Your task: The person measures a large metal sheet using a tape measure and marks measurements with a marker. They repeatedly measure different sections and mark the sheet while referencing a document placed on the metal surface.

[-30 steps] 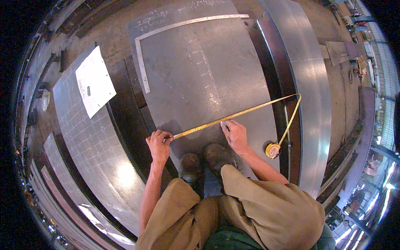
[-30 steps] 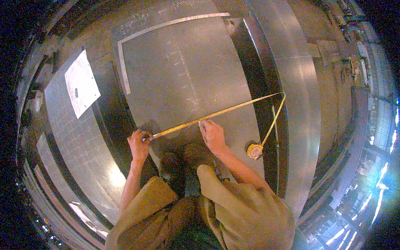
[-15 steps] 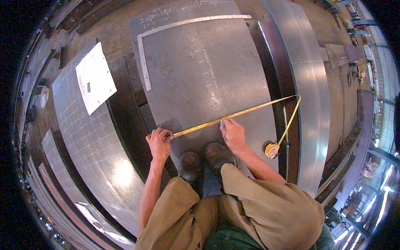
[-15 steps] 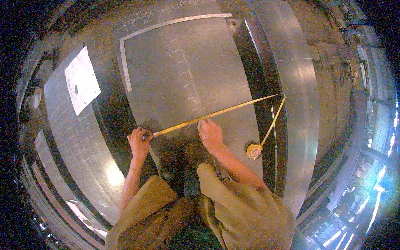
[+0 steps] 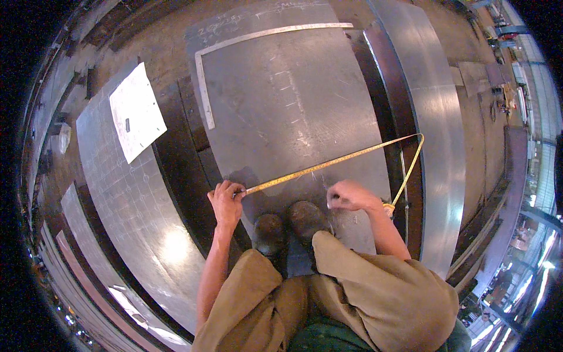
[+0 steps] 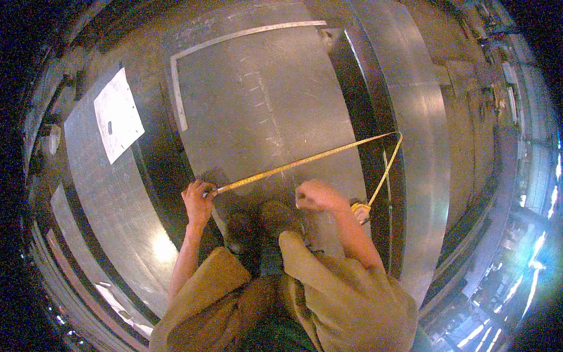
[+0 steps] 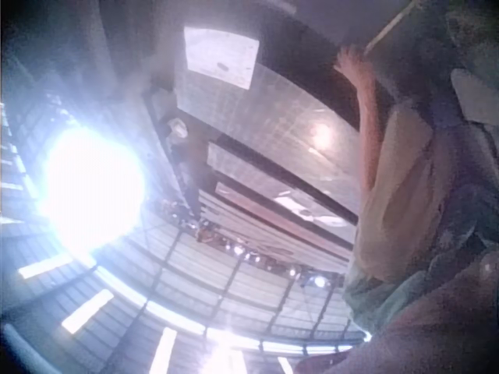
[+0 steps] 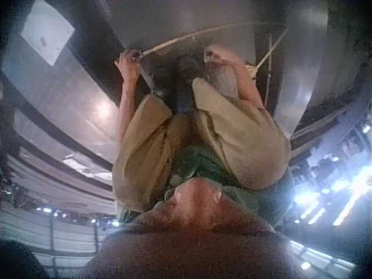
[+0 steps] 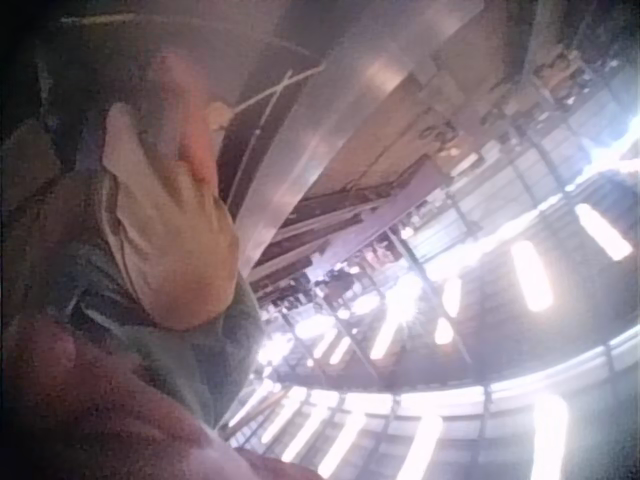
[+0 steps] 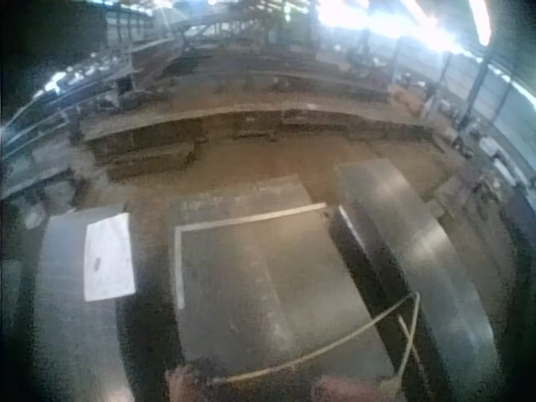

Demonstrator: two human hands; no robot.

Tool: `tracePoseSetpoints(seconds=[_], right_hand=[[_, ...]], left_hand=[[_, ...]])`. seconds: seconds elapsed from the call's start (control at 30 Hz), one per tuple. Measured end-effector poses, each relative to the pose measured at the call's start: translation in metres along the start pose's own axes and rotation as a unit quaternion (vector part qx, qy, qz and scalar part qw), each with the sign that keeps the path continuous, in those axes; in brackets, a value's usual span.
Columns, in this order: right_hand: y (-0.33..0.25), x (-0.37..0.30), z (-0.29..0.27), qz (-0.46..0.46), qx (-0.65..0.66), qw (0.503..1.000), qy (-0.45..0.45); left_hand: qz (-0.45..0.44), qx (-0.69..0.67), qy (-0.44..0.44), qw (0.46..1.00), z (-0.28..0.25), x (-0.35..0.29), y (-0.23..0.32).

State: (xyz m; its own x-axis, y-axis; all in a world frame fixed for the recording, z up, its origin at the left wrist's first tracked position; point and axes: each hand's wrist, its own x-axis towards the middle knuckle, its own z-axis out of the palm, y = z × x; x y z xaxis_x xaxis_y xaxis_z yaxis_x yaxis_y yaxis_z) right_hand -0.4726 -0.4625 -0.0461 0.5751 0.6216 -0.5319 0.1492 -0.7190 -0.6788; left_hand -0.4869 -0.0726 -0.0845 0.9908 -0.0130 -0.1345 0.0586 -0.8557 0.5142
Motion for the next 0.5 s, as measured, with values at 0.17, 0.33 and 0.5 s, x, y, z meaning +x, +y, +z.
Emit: tracePoseSetpoints(seconds=[0.17,0.33,0.5], right_hand=[[0.050,-0.013,0.011,0.107,0.031,0.933,0.343],[0.070,-0.032,-0.044,0.189,-0.098,0.820,0.531],[0.108,-0.071,-0.080,0.275,-0.063,0.825,0.490]], left_hand=[[0.003,0.010,-0.007,1.000,0.001,0.003,0.006],[0.001,-0.012,-0.013,1.000,-0.002,-0.001,-0.001],[-0.007,-0.015,-0.031,0.999,0.000,-0.001,-0.001]])
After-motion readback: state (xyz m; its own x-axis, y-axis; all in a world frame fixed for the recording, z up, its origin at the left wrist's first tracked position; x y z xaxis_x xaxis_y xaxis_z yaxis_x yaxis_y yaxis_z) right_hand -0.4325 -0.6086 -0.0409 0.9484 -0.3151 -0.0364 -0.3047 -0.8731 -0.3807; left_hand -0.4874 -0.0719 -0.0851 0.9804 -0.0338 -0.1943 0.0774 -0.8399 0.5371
